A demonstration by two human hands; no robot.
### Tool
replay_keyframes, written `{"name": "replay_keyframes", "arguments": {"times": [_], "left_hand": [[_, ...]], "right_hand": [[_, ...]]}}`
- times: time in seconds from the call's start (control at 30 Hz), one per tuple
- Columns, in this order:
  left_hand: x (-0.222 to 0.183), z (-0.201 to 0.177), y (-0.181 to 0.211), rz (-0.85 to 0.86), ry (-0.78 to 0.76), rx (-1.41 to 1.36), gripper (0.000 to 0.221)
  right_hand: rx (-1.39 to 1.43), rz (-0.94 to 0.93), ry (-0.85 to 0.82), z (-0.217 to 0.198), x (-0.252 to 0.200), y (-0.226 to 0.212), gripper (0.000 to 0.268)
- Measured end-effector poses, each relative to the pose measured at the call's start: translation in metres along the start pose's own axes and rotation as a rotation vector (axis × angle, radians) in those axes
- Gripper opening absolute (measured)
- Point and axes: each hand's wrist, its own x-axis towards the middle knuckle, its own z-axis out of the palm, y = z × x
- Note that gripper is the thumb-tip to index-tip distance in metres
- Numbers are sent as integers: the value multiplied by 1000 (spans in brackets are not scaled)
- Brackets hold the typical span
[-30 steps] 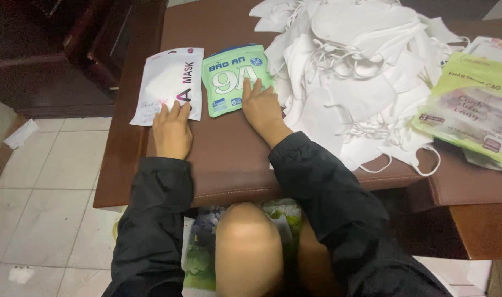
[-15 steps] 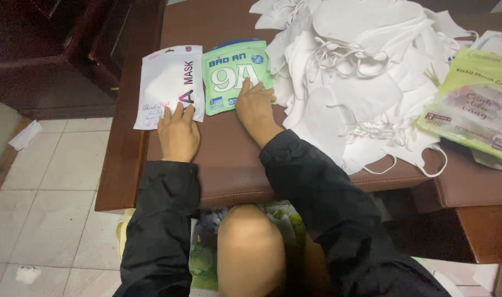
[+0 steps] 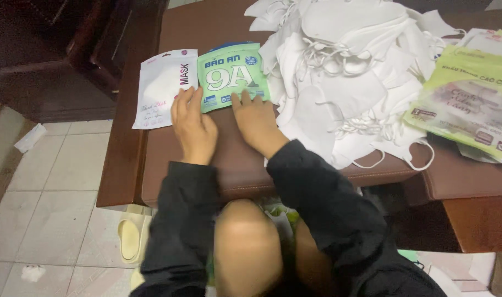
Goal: Inspecting, unfolding, and stacking face masks to prepare them for packaging.
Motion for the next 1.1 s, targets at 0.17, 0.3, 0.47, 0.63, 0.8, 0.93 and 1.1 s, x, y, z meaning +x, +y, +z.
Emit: {"name": "replay_keyframes", "arguments": {"times": [0.17, 0.3, 0.47, 0.63, 0.8, 0.93, 1.1], "left_hand": [[2, 16, 89, -77, 287, -515, 46], [-8, 31, 129, -129, 333, -686, 34], [-28, 62, 100, -470, 197, -885, 29], [-31, 63, 89, -662, 75, -838, 23], [-40, 73, 87, -357, -363, -211, 51], [-39, 71, 98, -341, -499, -89, 58], [-39, 78, 98, -418, -534, -97, 61]], "right_hand": [[324, 63, -69, -73, -53, 11, 41], [501, 240, 119, -87, -91, 62, 40], [501, 347, 351, -84, -112, 93, 39], [611, 333, 273, -75, -104, 84, 41], [634, 238, 174, -62, -100, 74, 36], [650, 215, 189, -62, -97, 75, 30], [633, 256, 175, -57, -98, 77, 32]]}}
